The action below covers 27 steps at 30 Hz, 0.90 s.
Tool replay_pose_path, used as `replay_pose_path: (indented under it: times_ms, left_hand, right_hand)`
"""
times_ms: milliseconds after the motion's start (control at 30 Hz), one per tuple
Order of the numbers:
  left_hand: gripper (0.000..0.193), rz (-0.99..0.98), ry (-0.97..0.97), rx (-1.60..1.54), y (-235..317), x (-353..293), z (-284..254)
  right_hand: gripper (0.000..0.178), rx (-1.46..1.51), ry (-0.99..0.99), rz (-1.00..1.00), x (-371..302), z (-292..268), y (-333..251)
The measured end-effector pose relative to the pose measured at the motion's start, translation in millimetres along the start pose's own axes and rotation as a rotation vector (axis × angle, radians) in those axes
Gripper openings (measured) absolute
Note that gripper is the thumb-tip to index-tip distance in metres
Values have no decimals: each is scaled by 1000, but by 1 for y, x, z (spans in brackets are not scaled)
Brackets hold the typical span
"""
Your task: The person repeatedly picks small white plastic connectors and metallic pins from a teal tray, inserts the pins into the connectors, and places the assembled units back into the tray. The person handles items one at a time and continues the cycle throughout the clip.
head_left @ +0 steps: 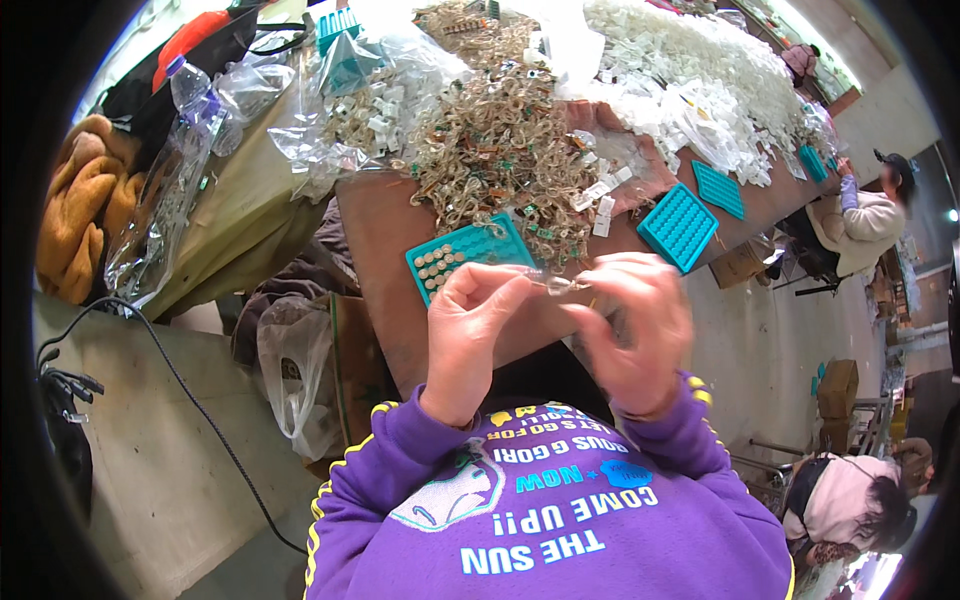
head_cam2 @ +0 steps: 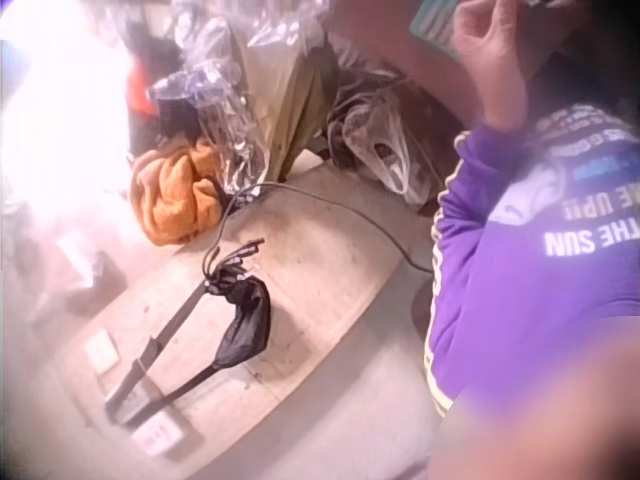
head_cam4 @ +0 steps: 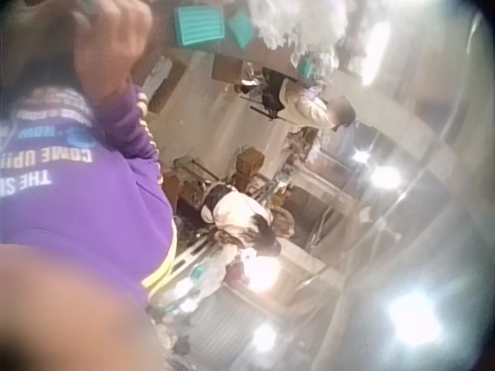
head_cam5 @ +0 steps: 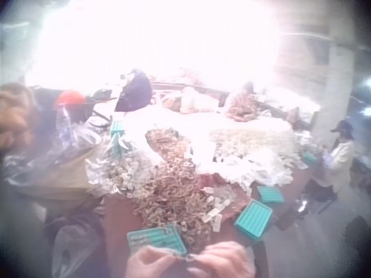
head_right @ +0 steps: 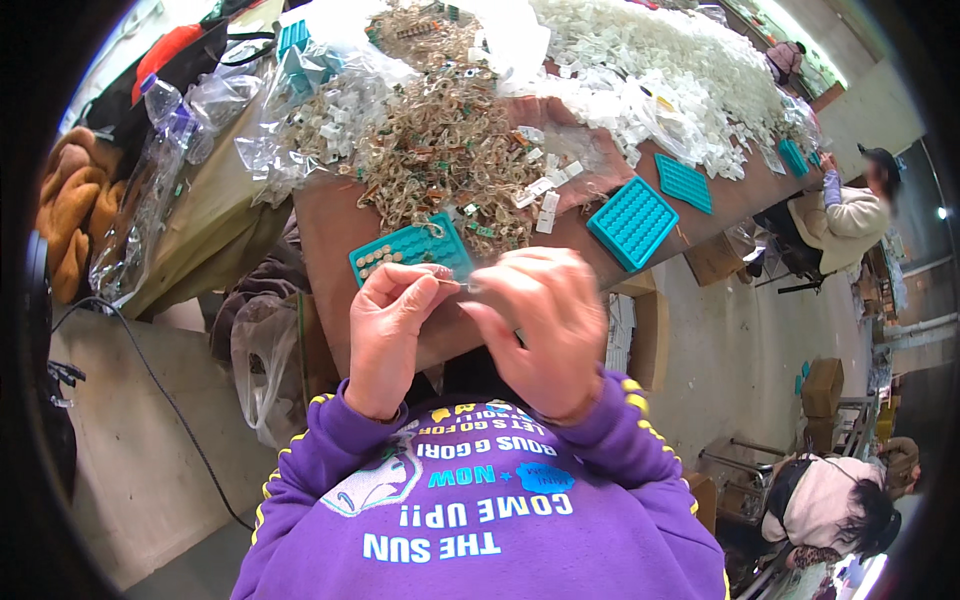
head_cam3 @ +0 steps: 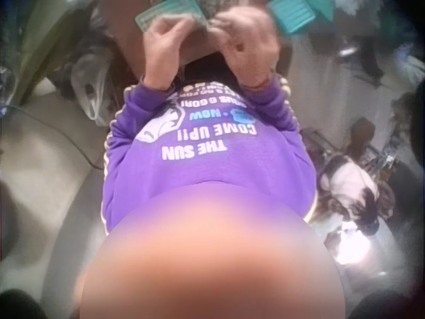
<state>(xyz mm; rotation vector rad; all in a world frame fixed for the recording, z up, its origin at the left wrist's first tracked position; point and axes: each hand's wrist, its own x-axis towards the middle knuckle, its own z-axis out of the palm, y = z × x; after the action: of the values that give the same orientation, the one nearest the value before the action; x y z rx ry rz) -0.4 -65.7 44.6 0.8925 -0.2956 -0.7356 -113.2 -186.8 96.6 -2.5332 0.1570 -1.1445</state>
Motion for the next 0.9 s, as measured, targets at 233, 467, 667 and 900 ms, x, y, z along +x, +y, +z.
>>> replay_pose_path:
  times_ms: [233, 467, 667, 900]
  left_hand:
    - [9, 53, -37, 211, -18, -5, 10]
    - [24, 604, -215, 1053, -15, 29, 38]
    - [26, 880, -301, 1928, -17, 121, 81]
    - [11, 782, -365, 2044, -61, 159, 82]
  right_hand:
    - [20, 220, -16, 272, -28, 28, 9]
    - [11, 771, 155, 841, -47, -16, 45]
    - [9, 834, 310, 847, -57, -39, 60]
    - [12, 840, 234, 853, -72, -39, 60]
